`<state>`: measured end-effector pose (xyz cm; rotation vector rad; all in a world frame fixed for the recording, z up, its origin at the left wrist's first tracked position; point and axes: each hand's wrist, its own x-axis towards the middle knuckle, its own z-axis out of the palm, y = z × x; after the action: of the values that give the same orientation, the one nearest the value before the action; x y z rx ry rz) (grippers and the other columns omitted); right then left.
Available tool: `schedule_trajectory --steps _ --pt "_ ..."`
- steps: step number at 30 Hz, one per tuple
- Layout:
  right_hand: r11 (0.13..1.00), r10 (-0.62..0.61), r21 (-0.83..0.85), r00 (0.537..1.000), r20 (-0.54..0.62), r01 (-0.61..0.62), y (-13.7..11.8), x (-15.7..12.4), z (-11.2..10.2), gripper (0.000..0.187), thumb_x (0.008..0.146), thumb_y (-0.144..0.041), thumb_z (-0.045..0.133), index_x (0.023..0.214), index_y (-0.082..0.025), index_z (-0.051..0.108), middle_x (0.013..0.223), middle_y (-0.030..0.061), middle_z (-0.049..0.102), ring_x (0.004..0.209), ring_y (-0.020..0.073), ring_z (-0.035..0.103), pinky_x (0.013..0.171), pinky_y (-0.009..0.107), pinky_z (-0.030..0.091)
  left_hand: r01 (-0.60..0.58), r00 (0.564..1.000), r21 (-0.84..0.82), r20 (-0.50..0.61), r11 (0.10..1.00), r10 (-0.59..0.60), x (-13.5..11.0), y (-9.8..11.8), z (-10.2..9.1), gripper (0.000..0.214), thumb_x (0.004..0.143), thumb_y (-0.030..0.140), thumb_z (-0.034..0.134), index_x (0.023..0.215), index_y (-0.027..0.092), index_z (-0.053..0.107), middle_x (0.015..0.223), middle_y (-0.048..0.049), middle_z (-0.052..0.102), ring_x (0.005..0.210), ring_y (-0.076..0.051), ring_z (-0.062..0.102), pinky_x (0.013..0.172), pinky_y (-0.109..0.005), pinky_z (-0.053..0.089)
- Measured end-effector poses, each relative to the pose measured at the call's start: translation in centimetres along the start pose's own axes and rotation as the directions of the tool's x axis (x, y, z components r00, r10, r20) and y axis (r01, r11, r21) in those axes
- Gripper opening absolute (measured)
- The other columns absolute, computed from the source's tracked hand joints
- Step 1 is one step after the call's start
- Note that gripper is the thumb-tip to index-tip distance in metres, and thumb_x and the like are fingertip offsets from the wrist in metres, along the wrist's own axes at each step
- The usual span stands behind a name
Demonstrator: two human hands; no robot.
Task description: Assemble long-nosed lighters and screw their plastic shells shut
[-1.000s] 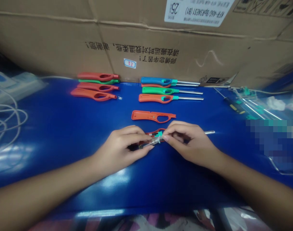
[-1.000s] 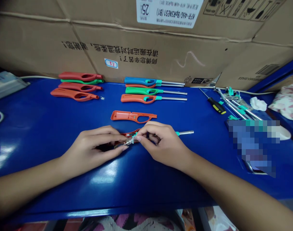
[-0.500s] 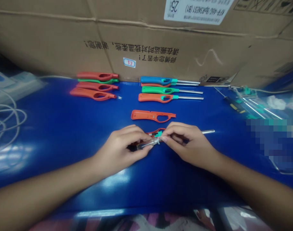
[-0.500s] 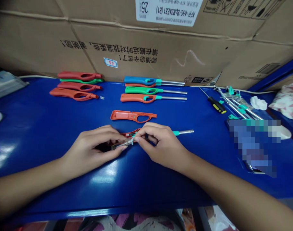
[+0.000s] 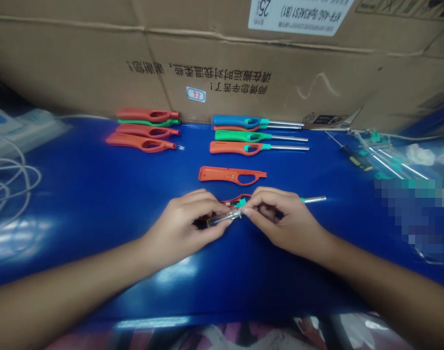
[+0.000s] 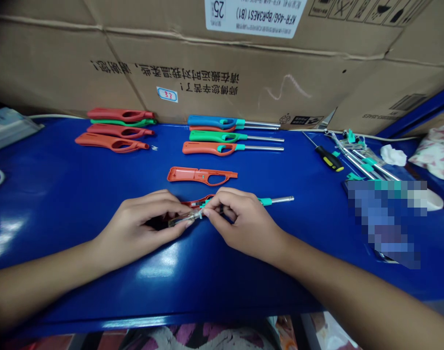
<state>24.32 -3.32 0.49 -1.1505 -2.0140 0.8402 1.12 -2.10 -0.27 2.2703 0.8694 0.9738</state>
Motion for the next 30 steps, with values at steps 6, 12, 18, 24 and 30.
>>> schedule_trajectory --steps 6,12,18,24,30 --pt "1.000 0.000 -0.014 1.000 -0.023 0.000 -0.19 -0.02 -0.02 0.011 0.092 -0.017 0.062 0.084 -0.018 0.069 0.072 -0.0019 0.059 0.053 0.0069 0.039 0.050 0.024 0.033 0.003 1.000 0.000 -0.019 1.000 -0.003 0.08 0.17 0.06 0.011 0.086 0.017 0.075 0.096 0.016 0.076 0.084 -0.0036 0.073 0.072 -0.012 0.067 0.064 -0.021 0.053" --pt "0.999 -0.030 -0.035 0.997 -0.069 0.028 -0.64 0.22 -0.50 0.011 0.093 -0.017 0.063 0.086 -0.018 0.072 0.077 0.0004 0.065 0.056 0.0076 0.046 0.052 0.024 0.036 0.052 0.998 -0.013 -0.033 0.999 -0.052 0.11 0.22 0.00 0.013 0.086 0.018 0.076 0.099 0.017 0.077 0.083 -0.0028 0.072 0.071 -0.011 0.066 0.065 -0.020 0.053" --pt "0.997 -0.048 -0.067 0.993 -0.104 0.041 -0.68 0.42 -0.53 0.011 0.092 -0.016 0.064 0.085 -0.019 0.071 0.078 0.0005 0.067 0.055 0.0078 0.046 0.050 0.024 0.035 0.053 0.999 -0.024 -0.010 0.998 -0.053 0.14 0.01 0.02 0.012 0.086 0.019 0.076 0.097 0.016 0.078 0.087 -0.0042 0.074 0.071 -0.011 0.066 0.063 -0.021 0.052" --pt "0.999 -0.001 -0.045 0.998 -0.060 -0.002 -0.52 0.45 -0.46 0.012 0.093 -0.018 0.063 0.083 -0.019 0.069 0.075 -0.0008 0.064 0.054 0.0073 0.043 0.050 0.024 0.034 0.037 0.999 -0.028 -0.013 0.999 -0.038 0.09 0.01 0.06 0.011 0.087 0.019 0.075 0.097 0.016 0.077 0.086 -0.0045 0.073 0.071 -0.011 0.066 0.062 -0.021 0.052" --pt "1.000 0.019 -0.015 0.999 -0.030 -0.019 -0.38 0.35 -0.27 0.013 0.094 -0.020 0.062 0.084 -0.019 0.070 0.077 0.0002 0.065 0.055 0.0073 0.043 0.049 0.024 0.032 0.023 1.000 -0.042 0.005 0.999 -0.023 0.07 0.02 0.08 0.015 0.088 0.019 0.073 0.103 0.018 0.077 0.087 -0.0050 0.073 0.073 -0.013 0.066 0.062 -0.022 0.053"
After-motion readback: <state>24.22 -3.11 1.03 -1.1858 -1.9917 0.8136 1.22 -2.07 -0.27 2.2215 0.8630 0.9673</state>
